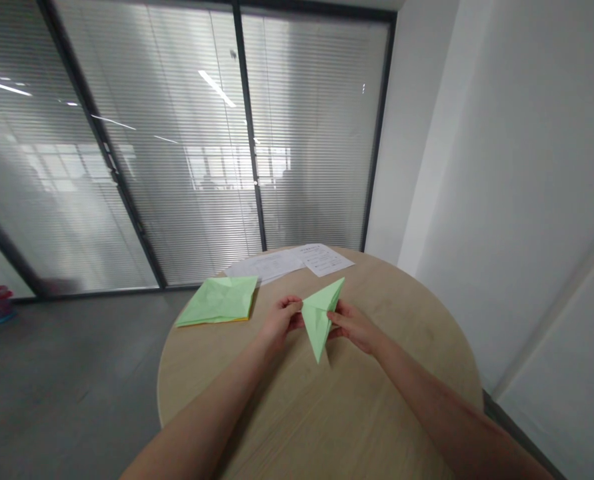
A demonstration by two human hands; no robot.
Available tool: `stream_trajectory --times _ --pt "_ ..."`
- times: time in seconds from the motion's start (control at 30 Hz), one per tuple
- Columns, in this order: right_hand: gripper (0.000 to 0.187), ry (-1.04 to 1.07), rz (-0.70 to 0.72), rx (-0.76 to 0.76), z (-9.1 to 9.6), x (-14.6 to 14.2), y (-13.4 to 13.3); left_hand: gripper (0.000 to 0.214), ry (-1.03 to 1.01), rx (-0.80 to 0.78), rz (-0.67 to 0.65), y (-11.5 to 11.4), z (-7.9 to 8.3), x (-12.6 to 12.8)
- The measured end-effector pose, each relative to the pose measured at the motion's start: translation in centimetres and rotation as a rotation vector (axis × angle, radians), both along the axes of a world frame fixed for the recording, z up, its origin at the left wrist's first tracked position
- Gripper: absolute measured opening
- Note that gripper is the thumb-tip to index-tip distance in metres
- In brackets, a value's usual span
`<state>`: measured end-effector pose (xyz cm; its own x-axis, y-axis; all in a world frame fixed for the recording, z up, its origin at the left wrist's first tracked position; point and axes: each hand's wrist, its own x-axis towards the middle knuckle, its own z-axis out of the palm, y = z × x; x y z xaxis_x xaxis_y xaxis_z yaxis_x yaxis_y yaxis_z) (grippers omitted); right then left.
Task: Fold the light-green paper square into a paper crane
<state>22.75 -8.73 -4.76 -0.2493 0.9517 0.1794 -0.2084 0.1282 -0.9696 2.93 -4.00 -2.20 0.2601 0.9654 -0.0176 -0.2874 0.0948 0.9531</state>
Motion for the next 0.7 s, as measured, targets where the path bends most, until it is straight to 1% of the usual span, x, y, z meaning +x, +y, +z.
stream_trajectory --times 0.17,0.4,0.7 --pt "0.044 0.056 0.052 -0.017 0.2 -0.2 -0.2 0.023 -0.058 -0.039 -0.008 0.4 -0.3 -0.2" --pt "0.047 0.072 0.066 0.037 -0.2 -0.2 0.0 0.021 -0.108 -0.07 -0.096 1.1 -1.3 -0.3" --pt "0.047 0.079 0.107 0.047 -0.2 -0.2 -0.1 0.021 -0.116 -0.082 -0.1 1.0 -1.2 -0.2"
